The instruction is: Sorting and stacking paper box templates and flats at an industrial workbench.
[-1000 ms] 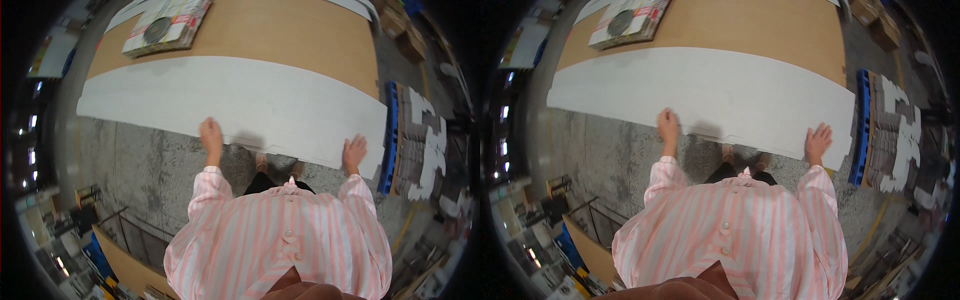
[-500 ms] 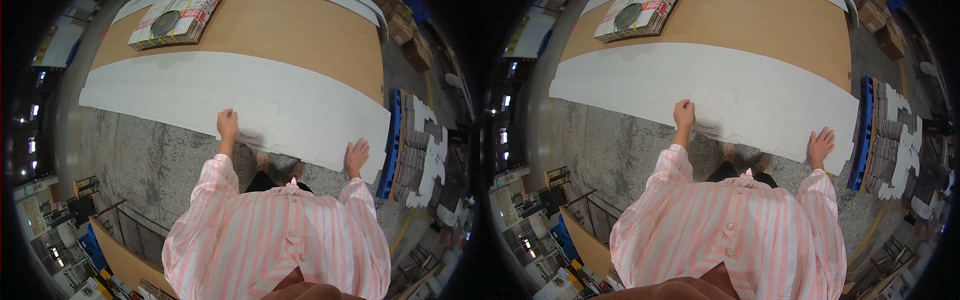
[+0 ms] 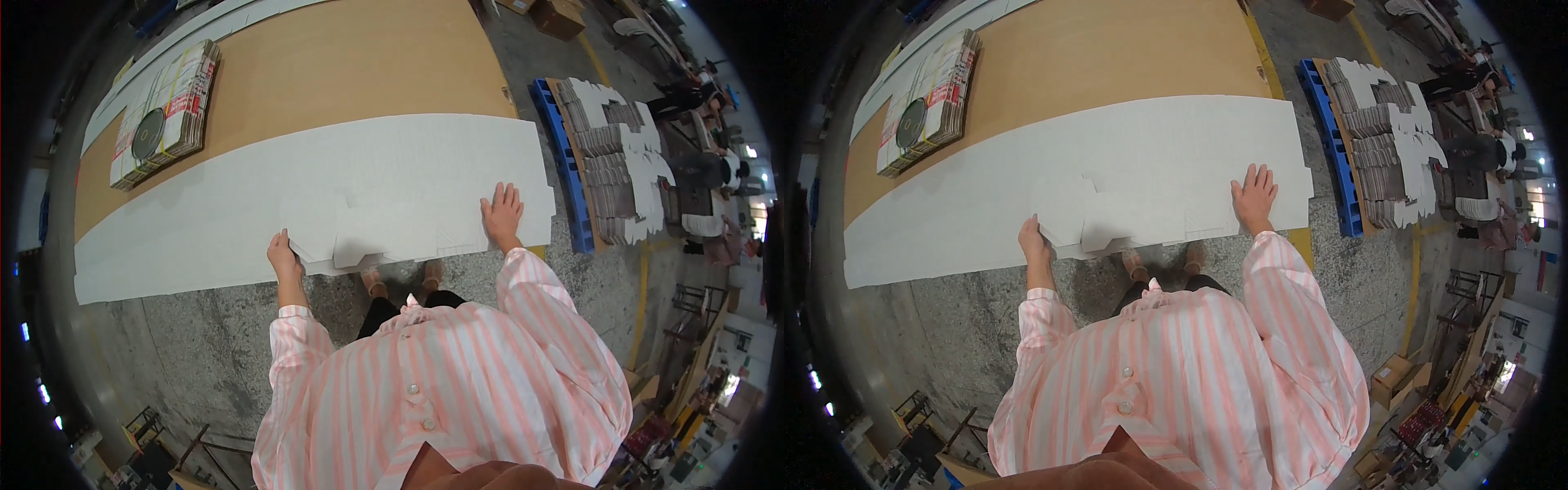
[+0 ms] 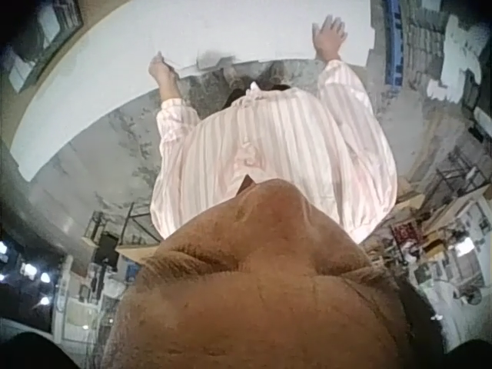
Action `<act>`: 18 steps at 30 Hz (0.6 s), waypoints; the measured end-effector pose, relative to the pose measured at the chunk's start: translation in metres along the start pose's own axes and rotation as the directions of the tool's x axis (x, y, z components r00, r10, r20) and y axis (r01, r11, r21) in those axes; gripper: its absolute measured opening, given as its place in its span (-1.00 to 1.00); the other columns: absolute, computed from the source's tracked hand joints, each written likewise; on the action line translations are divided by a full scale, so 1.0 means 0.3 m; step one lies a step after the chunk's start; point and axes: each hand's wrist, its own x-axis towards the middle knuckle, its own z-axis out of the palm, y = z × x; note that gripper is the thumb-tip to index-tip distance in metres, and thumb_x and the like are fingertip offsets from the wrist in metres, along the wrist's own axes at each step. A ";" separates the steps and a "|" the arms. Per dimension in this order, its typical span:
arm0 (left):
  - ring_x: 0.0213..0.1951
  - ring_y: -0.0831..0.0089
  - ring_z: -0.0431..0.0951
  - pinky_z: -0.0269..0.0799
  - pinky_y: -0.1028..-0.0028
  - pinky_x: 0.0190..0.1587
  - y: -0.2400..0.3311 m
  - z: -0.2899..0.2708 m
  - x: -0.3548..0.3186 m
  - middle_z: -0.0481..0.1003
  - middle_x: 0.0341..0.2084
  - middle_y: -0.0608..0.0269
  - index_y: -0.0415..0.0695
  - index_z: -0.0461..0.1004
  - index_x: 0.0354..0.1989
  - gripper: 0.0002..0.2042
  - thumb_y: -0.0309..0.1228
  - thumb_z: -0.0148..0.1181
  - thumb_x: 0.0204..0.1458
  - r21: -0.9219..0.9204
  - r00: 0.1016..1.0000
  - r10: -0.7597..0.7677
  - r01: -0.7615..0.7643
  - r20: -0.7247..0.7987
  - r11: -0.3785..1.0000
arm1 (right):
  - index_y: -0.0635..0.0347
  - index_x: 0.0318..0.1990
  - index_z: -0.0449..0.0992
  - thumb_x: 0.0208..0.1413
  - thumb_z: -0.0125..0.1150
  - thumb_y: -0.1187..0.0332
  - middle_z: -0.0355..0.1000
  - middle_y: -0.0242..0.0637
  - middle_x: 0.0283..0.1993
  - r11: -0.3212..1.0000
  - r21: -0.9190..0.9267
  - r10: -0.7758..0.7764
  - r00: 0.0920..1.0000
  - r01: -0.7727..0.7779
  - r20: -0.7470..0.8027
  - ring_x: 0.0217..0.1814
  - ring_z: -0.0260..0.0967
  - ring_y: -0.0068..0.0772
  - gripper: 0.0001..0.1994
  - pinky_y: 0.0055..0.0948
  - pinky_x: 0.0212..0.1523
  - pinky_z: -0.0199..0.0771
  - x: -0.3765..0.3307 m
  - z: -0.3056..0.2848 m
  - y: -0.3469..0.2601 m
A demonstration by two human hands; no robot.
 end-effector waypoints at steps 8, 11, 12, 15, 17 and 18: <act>-0.53 0.55 0.36 0.29 0.55 -0.41 -0.023 -0.020 0.016 0.41 -0.58 0.31 -0.31 0.41 -0.38 -0.86 -0.46 0.03 0.00 0.336 0.990 0.117 -0.083 -0.082 0.938 | 0.16 0.21 -0.02 0.05 -0.13 0.00 -0.19 -0.02 0.30 0.999 0.028 -0.026 0.999 0.027 -0.023 0.35 -0.37 0.00 -0.36 0.08 0.23 -0.39 -0.008 -0.008 -0.008; -0.46 0.39 0.39 0.33 0.45 -0.33 0.026 0.062 -0.050 0.41 -0.54 0.20 -0.27 0.42 -0.33 -0.86 -0.50 0.04 -0.06 0.728 0.847 0.530 -0.335 -0.046 0.598 | 0.16 0.22 -0.02 0.05 -0.14 0.00 -0.19 -0.02 0.30 0.999 0.033 -0.014 1.000 0.015 -0.011 0.35 -0.37 -0.01 -0.37 0.07 0.23 -0.39 -0.008 -0.008 0.016; -0.40 0.31 0.39 0.32 0.39 -0.27 0.048 0.066 -0.065 0.41 -0.50 0.15 -0.23 0.43 -0.30 -0.83 -0.52 0.03 -0.11 0.830 0.697 0.701 -0.476 0.154 0.291 | 0.16 0.22 -0.02 0.05 -0.14 0.00 -0.19 -0.02 0.30 0.999 0.036 -0.008 1.000 0.008 -0.014 0.35 -0.37 -0.01 -0.37 0.07 0.23 -0.39 -0.008 -0.010 0.013; -0.31 0.19 0.37 0.31 0.30 -0.18 0.060 0.078 -0.093 0.41 -0.44 0.11 -0.16 0.45 -0.28 -0.77 -0.56 0.01 -0.18 0.800 0.601 0.621 -0.595 0.503 -0.073 | 0.16 0.22 -0.02 0.05 -0.12 0.01 -0.19 -0.02 0.30 0.999 0.038 -0.008 1.000 0.009 -0.025 0.35 -0.37 -0.01 -0.37 0.08 0.23 -0.39 -0.006 -0.018 0.007; -0.27 0.15 0.36 0.30 0.28 -0.15 0.070 0.104 -0.089 0.42 -0.43 0.11 -0.13 0.46 -0.29 -0.75 -0.57 0.00 -0.20 0.753 0.654 0.438 -0.653 0.616 -0.085 | 0.15 0.22 -0.02 0.03 -0.10 0.02 -0.19 -0.03 0.30 0.998 0.057 -0.008 1.000 0.008 -0.003 0.35 -0.37 0.00 -0.36 0.06 0.24 -0.39 -0.006 -0.027 0.001; -0.27 0.15 0.37 0.30 0.28 -0.15 0.084 0.124 -0.076 0.42 -0.41 0.12 -0.13 0.47 -0.30 -0.76 -0.56 -0.02 -0.20 0.827 0.758 0.353 -0.554 0.549 -0.096 | 0.15 0.22 -0.02 0.03 -0.10 0.02 -0.19 -0.03 0.30 0.998 0.059 0.013 1.000 -0.013 -0.014 0.35 -0.37 0.00 -0.36 0.06 0.24 -0.39 -0.008 -0.031 0.007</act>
